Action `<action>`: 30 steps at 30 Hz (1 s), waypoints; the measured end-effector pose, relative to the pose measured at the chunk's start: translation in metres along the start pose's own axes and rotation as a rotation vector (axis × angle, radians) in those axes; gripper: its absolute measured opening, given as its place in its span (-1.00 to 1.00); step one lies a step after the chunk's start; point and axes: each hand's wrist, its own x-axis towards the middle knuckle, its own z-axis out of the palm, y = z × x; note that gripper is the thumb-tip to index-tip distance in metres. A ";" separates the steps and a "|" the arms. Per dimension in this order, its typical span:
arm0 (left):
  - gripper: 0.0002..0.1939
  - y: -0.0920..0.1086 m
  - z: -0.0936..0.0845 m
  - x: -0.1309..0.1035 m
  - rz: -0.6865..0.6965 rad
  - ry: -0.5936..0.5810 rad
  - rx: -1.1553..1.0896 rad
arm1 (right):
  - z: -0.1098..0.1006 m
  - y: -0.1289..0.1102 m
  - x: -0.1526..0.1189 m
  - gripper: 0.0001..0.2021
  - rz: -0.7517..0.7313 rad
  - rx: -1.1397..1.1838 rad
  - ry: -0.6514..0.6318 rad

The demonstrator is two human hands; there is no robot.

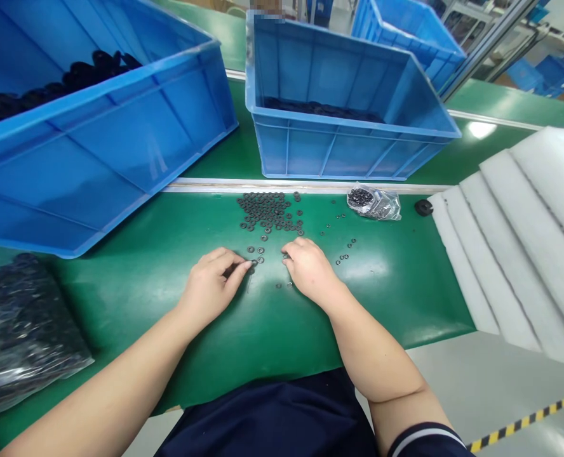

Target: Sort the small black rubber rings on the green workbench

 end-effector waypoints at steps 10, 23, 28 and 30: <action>-0.70 0.001 0.005 0.010 -0.157 0.013 0.141 | 0.005 -0.001 0.002 -0.92 0.028 -0.029 0.043; -0.67 -0.022 -0.013 0.016 -0.174 0.153 -0.100 | 0.025 -0.036 0.014 -0.82 -0.231 0.001 0.060; -0.66 -0.014 -0.011 0.014 -0.075 0.108 -0.009 | 0.032 -0.031 0.016 -0.82 -0.262 0.044 0.130; -0.66 -0.010 -0.012 0.013 -0.073 0.089 0.005 | 0.034 -0.027 0.015 -0.79 -0.291 0.057 0.181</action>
